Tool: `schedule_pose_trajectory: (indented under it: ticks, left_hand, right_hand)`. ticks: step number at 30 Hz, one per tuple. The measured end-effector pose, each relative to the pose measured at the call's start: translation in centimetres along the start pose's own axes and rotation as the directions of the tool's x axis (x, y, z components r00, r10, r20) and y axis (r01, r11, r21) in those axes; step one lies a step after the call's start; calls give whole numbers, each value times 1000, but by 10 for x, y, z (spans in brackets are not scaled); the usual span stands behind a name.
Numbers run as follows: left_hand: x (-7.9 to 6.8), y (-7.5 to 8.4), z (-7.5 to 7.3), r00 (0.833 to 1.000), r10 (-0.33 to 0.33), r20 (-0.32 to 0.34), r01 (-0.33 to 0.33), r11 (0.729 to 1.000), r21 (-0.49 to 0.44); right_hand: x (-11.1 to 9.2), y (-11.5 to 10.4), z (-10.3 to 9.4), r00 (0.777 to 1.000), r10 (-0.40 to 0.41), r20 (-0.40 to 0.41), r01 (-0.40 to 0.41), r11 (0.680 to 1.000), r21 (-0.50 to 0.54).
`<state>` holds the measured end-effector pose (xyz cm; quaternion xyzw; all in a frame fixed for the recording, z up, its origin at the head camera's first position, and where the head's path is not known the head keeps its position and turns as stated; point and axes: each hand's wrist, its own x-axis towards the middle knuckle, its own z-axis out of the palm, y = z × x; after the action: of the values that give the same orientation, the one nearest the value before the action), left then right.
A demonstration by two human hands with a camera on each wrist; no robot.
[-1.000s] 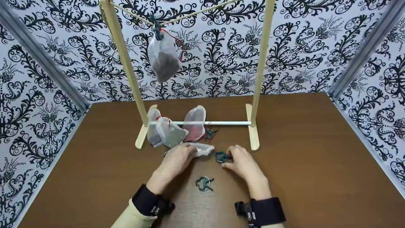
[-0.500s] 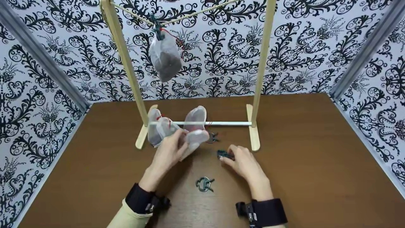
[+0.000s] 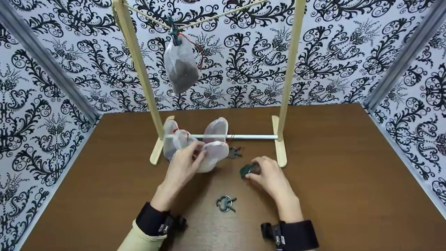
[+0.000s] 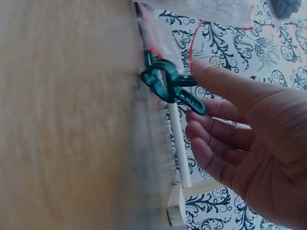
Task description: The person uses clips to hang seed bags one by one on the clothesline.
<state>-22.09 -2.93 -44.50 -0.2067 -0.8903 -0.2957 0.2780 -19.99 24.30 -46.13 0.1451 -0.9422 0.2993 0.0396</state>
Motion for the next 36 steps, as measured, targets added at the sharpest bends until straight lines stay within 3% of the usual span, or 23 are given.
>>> schedule_pose_trajectory:
  ticks: [5, 12, 28, 36]
  left_hand:
    - [1, 0, -3, 1000, 18, -21, -18, 1000, -5]
    - [0, 0, -4, 999, 25, -21, -25, 1000, 7]
    - [1, 1, -3, 1000, 14, 23, -15, 1000, 9]
    - [-1, -2, -2, 999, 44, -14, -44, 999, 14]
  right_hand:
    - [2, -1, -1, 1000, -12, 7, 11, 999, 49]
    - [2, 1, -1, 999, -36, -11, 36, 999, -25]
    - [0, 9, 0, 997, 63, 45, -66, 995, 78]
    - [-1, 16, 3, 998, 52, 37, -56, 993, 104]
